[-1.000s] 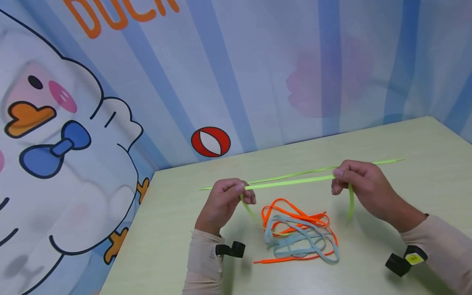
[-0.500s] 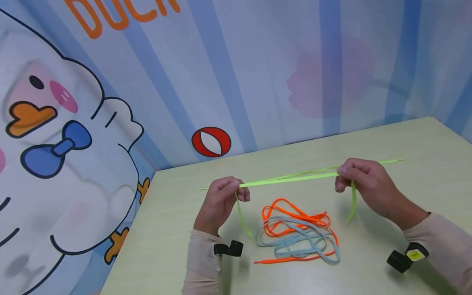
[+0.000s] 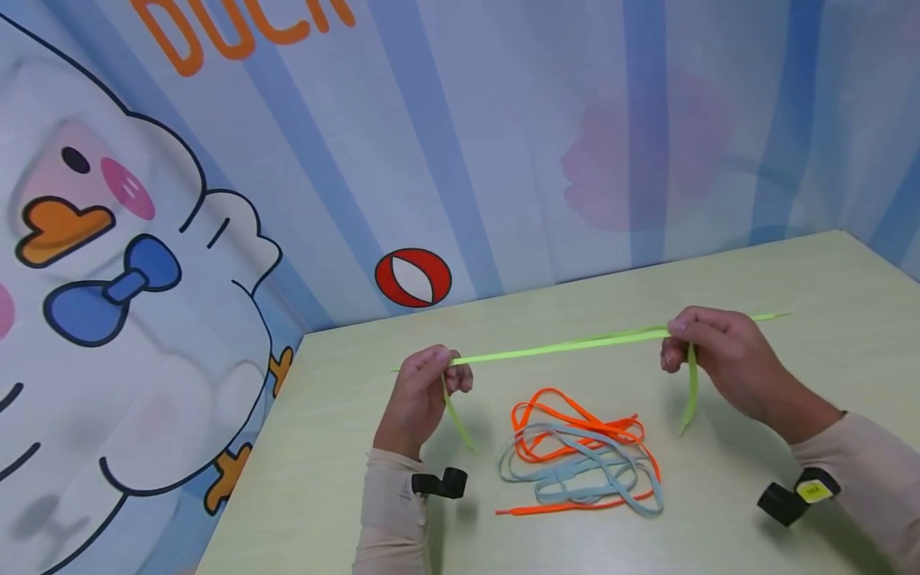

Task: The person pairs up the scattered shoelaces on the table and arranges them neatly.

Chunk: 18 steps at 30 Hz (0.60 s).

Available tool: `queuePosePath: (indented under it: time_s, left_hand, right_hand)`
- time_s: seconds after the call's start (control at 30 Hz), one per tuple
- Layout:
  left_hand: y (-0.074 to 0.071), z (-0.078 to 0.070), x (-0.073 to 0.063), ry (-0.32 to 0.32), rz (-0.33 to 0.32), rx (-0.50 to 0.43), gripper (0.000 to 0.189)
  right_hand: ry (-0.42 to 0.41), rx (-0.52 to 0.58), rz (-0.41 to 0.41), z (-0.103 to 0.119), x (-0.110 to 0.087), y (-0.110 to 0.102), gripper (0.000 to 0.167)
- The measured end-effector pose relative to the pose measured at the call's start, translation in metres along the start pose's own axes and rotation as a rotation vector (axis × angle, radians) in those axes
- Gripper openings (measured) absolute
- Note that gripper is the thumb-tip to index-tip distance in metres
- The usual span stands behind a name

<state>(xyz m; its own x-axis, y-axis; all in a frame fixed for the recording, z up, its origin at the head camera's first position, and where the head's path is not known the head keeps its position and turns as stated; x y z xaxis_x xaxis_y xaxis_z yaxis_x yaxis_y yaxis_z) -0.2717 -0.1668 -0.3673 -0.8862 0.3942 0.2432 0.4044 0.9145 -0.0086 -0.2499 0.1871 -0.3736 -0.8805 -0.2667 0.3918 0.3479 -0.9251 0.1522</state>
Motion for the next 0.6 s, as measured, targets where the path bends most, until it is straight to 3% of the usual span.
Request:
queuePosePath:
  time_s: [0.3, 0.6]
  left_hand:
    - [-0.015, 0.015, -0.001, -0.092, -0.124, -0.005, 0.034]
    - [-0.028, 0.023, -0.003, -0.157, -0.207, 0.043, 0.032]
  right_hand:
    - [0.044, 0.033, 0.015, -0.005, 0.001, -0.009, 0.029]
    - [0.052, -0.013, -0.074, -0.007, 0.003, -0.024, 0.021]
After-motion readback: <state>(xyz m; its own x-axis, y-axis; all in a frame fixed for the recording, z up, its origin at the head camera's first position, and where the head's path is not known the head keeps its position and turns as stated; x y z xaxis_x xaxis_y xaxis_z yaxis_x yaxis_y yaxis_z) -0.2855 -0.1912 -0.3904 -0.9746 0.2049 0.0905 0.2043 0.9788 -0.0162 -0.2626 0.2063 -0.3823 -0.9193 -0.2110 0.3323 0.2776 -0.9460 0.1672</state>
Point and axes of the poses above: each hand's wrist, its own x-axis towards the middle knuckle, its own y-axis out of the palm, z = x × y, the point moved 5 cm from there along x, towards the middle knuckle, and after that the axes turned 9 degrees about x, right-handed, at the moved point
